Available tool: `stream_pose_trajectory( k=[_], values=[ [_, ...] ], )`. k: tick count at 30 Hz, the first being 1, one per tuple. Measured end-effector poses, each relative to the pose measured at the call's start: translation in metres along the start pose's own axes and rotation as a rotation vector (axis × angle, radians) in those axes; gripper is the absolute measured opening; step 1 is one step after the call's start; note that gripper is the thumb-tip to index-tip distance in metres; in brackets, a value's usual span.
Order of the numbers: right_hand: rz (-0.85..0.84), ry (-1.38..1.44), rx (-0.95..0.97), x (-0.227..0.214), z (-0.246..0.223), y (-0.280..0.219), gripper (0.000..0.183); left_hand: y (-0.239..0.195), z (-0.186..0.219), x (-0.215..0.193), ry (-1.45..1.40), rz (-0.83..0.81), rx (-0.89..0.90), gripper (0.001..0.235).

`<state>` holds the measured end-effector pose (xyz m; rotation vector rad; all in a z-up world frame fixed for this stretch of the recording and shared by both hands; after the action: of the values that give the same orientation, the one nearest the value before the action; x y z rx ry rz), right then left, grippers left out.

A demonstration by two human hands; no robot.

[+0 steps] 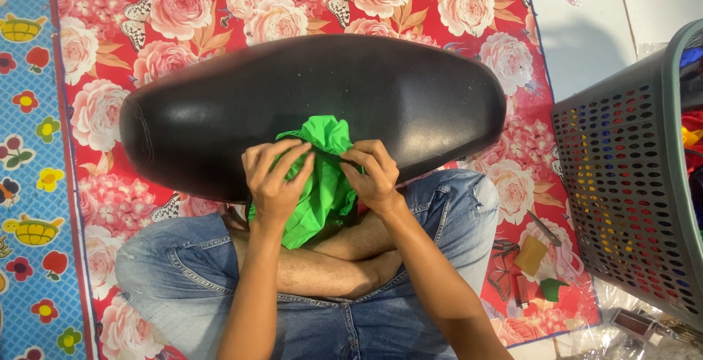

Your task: The person sits on a floral mat and stuffs a green fabric bag into a black oval-shaped case. They repeatedly pull the drawstring to tighten the bag inside the case. The person briefly uses scissors to cut a thread on the bag before continuing to adjust the drawstring.

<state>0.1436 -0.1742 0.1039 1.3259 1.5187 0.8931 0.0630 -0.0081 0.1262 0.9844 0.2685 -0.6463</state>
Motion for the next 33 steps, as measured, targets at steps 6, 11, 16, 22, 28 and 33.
stream_pose_trajectory(
  k=[6,11,16,22,28,33],
  values=[
    [-0.046,0.063,0.017,0.007,-0.002,-0.004,0.019,-0.001,-0.009,-0.002,-0.084,0.009,-0.052,0.018],
    [-0.116,0.029,-0.028,0.008,0.004,0.009,0.018,-0.001,-0.029,-0.018,-0.152,0.11,-0.144,0.017],
    [-0.123,-0.175,-0.043,-0.008,0.007,0.036,0.021,-0.005,-0.043,-0.031,-0.24,0.228,-0.218,0.014],
    [-0.056,-0.193,0.096,-0.031,0.032,0.025,0.027,-0.011,-0.051,-0.031,-0.247,0.272,-0.238,0.015],
    [-0.033,-0.112,0.158,-0.019,0.033,0.017,0.026,-0.007,-0.062,-0.018,-0.149,0.145,-0.411,0.018],
    [-0.026,-0.098,0.166,-0.012,0.028,0.003,0.025,0.001,-0.035,-0.006,-0.048,-0.086,-0.299,0.065]
  ],
)
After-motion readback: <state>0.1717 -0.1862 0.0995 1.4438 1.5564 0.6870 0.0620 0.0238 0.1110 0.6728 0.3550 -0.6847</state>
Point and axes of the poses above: each hand's wrist, its own y-axis towards the middle knuckle, its own x-axis out of the palm, z = x × y, the point moved 9 cm from there along y, towards the middle knuckle, and after that the axes turned 12 degrees about -x, right-handed, at the moved point
